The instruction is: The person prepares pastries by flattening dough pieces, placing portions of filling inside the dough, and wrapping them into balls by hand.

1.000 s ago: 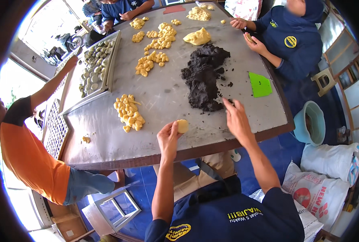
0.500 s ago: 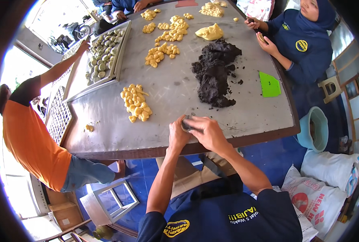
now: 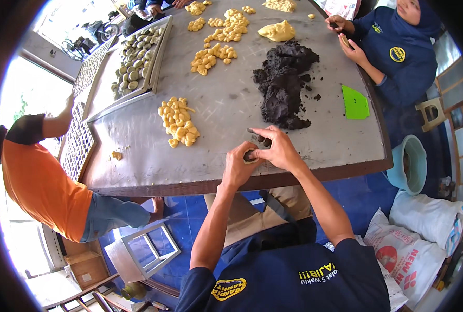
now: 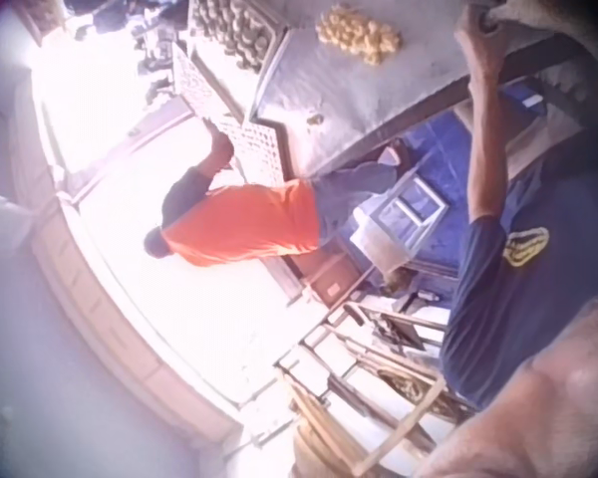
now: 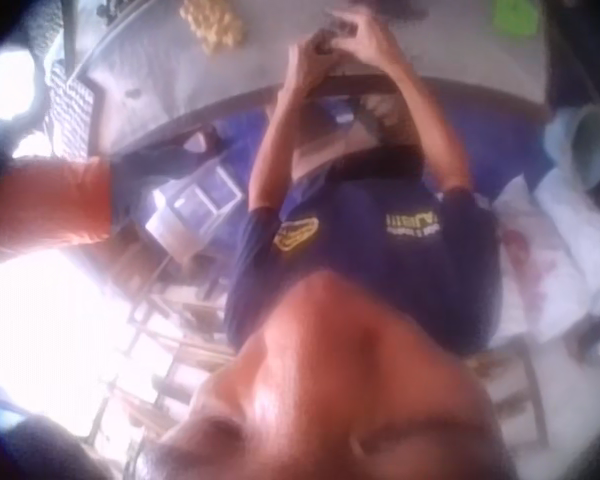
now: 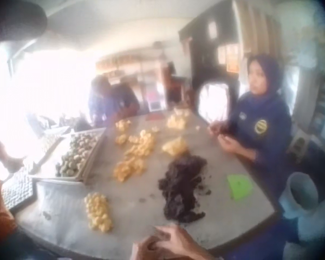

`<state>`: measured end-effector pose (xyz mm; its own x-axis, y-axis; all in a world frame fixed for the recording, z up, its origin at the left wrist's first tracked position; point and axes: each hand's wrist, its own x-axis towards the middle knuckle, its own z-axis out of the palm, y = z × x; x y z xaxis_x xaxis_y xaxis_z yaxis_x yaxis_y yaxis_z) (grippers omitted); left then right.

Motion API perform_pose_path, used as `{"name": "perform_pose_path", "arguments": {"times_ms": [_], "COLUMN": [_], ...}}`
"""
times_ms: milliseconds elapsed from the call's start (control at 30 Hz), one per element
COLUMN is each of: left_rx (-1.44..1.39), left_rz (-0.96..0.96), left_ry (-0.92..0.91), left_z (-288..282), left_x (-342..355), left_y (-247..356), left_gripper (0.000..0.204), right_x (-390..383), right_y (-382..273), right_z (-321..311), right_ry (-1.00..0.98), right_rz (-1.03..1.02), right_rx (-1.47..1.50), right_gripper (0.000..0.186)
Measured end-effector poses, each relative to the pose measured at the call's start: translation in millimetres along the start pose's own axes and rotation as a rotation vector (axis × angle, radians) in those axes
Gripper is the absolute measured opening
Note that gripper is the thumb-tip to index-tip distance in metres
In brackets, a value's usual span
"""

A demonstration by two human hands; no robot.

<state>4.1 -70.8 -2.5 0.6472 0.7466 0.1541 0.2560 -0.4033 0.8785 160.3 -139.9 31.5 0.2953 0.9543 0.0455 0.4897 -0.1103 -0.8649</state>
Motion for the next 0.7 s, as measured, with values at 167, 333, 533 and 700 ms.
{"name": "perform_pose_path", "arguments": {"times_ms": [167, 333, 533, 700], "left_rx": [0.03, 0.014, -0.296, -0.608], "left_rz": [0.061, 0.0, -0.149, -0.138], "left_ry": [-0.033, 0.184, 0.063, 0.038], "left_z": [1.9, -2.5, -2.6, -6.2], "left_x": [0.4, 3.7, 4.6, 3.4], "left_y": [1.1, -6.9, -22.1, -25.2], "left_gripper": [0.024, 0.031, 0.034, 0.025], "right_x": [-17.1, -19.7, -6.8, -8.8], "right_y": [2.6, 39.5, 52.5, 44.1], "right_z": [6.0, -40.8, -49.6, -27.2], "right_ry": [0.115, 0.644, 0.404, 0.462], "right_rz": [-0.033, -0.105, -0.004, -0.095], "right_rx": [-0.006, -0.62, -0.346, -0.564], "right_gripper": [0.044, 0.032, 0.037, 0.033]}}
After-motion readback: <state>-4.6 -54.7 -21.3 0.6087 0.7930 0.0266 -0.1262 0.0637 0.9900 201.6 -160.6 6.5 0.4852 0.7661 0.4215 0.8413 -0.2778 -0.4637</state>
